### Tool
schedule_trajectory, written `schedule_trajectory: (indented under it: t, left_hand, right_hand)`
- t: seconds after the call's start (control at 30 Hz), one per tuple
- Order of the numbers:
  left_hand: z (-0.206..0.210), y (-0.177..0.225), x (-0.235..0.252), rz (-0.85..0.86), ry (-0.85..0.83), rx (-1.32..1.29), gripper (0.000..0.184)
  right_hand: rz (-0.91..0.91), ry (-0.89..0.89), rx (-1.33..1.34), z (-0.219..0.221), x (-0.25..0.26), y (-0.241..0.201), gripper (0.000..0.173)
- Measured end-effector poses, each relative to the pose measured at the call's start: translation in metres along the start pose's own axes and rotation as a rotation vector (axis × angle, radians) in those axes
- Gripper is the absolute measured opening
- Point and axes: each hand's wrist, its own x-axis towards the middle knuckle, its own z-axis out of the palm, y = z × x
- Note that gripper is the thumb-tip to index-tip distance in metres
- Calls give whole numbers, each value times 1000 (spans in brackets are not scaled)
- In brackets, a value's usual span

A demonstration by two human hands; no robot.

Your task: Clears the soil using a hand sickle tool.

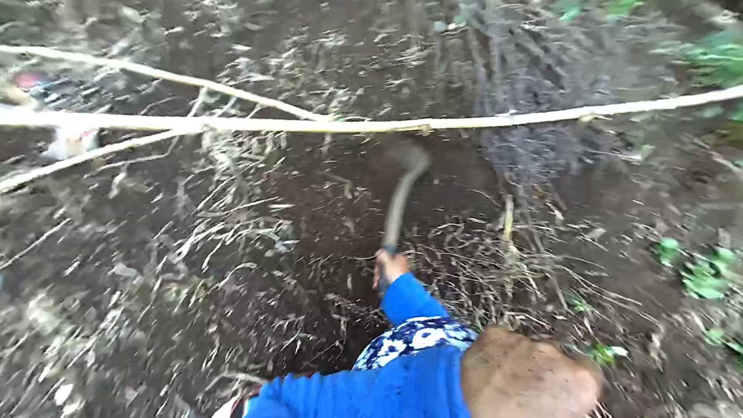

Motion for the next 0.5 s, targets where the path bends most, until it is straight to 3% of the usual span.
schedule_trajectory:
  t: [0.13, 0.23, 0.37, 0.5]
  left_hand:
    - [7, -4, 1, 67, 62, 21, 16]
    - [16, -6, 0, 125, 80, 87, 14]
    - [21, 1, 4, 79, -54, 175, 26]
    - [18, 14, 15, -21, -277, 247, 36]
  right_hand:
    - [84, -92, -3, -58, -19, 19, 37]
    - [-3, 2, 117, -105, -32, 41, 35]
    - [-53, 206, 47, -143, -30, 81, 39]
    - [89, 121, -47, -222, -72, 84, 45]
